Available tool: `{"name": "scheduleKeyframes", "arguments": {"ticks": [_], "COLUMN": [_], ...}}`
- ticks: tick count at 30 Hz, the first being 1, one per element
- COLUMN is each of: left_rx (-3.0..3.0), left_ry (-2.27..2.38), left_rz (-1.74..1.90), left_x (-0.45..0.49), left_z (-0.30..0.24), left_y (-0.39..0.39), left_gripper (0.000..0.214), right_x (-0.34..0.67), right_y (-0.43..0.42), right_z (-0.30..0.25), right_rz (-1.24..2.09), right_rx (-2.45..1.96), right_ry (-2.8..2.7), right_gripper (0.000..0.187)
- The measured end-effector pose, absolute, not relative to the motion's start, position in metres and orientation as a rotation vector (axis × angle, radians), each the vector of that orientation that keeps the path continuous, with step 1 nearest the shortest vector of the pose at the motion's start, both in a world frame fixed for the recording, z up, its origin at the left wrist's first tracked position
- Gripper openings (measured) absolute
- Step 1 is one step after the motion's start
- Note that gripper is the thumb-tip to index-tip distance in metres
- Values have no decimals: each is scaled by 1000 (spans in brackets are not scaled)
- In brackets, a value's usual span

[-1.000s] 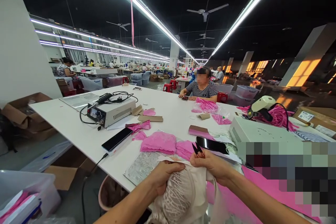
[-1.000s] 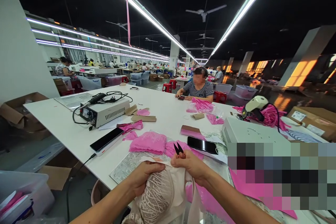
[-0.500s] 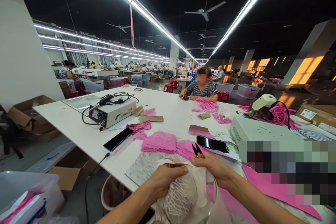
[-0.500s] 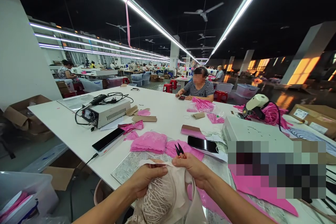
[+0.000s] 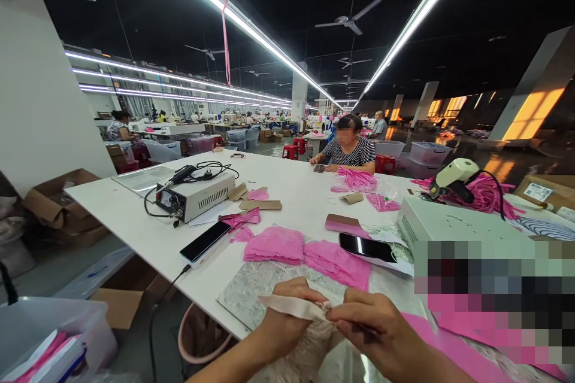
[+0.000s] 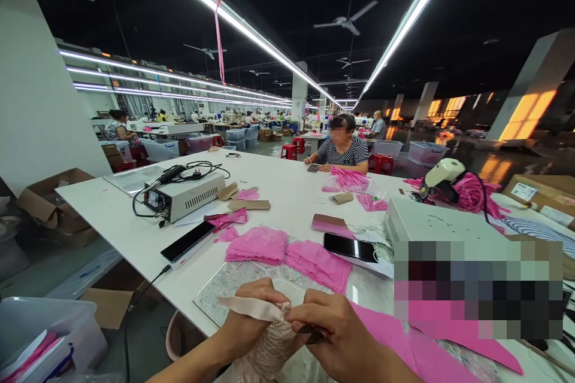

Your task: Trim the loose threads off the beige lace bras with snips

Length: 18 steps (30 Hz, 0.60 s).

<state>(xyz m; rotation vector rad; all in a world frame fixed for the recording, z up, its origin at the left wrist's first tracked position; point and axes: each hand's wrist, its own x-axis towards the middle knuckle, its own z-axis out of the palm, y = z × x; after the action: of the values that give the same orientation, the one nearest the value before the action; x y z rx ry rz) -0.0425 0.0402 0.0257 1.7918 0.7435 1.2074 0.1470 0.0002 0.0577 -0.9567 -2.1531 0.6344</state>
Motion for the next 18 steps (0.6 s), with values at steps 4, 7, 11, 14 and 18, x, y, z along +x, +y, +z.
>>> {"name": "scheduleKeyframes", "arguments": {"ticks": [4, 7, 11, 14, 18], "left_rx": [1814, 1791, 1752, 1743, 1761], "left_ry": [728, 680, 629, 617, 642], "left_rz": [1209, 1209, 1170, 1138, 1111], "left_x": [-46, -45, -44, -43, -44], "left_z": [21, 22, 26, 27, 27], "left_y": [40, 39, 39, 39, 41], "left_gripper": [16, 14, 16, 17, 13], "right_x": [150, 152, 155, 153, 143], "right_y": [-10, -9, -2, 4, 7], "right_z": [59, 66, 70, 71, 76], "right_rz": [760, 887, 895, 874, 905], "right_rx": [-915, -962, -1140, -1192, -1174], "right_ry": [-2127, -2054, -1855, -1808, -1940], "right_gripper": [26, 31, 38, 34, 18]}}
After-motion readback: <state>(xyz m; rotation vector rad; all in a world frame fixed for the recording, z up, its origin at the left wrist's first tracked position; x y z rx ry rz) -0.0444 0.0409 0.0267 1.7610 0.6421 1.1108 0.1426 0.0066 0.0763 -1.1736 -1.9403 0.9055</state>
